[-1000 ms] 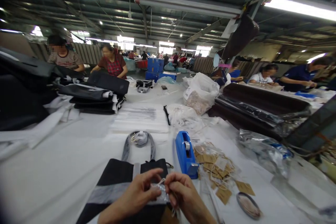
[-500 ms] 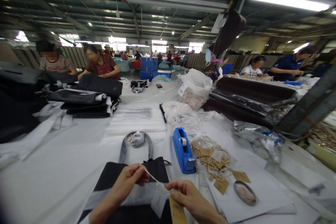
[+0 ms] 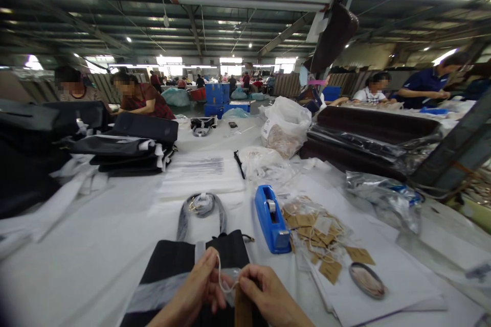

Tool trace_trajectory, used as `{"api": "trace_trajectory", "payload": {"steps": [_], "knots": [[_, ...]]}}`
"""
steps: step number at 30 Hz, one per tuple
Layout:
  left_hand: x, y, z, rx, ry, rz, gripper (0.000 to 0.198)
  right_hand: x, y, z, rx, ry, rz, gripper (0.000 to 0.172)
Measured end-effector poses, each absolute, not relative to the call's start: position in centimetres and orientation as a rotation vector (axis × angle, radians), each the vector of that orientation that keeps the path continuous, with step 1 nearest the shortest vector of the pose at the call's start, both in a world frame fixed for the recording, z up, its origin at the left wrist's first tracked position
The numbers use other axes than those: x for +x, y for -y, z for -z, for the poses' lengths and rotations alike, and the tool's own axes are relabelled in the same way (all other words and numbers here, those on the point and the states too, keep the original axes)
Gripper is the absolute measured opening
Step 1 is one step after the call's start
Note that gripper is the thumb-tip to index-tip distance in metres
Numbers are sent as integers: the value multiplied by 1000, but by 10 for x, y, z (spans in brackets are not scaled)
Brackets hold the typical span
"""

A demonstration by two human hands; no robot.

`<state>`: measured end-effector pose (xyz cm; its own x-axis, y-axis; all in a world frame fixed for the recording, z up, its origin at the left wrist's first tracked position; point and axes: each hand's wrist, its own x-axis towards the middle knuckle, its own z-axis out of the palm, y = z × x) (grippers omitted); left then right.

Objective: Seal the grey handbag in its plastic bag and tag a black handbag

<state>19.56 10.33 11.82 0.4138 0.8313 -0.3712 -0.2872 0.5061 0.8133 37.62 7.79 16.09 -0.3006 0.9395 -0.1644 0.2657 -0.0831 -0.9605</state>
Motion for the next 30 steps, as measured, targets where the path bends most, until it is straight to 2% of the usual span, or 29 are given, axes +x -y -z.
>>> {"api": "trace_trajectory", "payload": {"steps": [7,12,17,21,25,30], "knots": [[186,-113,-111,852,-977,-868,66,379,-81,-166,-1375,1400,-1370,45],[171,-114,-126,1051,-1114,-983,51,388,-81,-167,-1437,1406,-1365,46],[158,-112,-141,1341,-1178,-1015,44,391,-81,-170,-1424,1439,-1322,45],[156,-116,-150,1338,-1091,-1091,41,394,-77,-167,-1429,1467,-1347,40],[156,-116,-166,1251,-953,-1063,38,397,-72,-162,-1405,1443,-1333,50],[153,-110,-192,1827,-1038,-933,27,379,-75,-177,-1390,1553,-1109,45]]}}
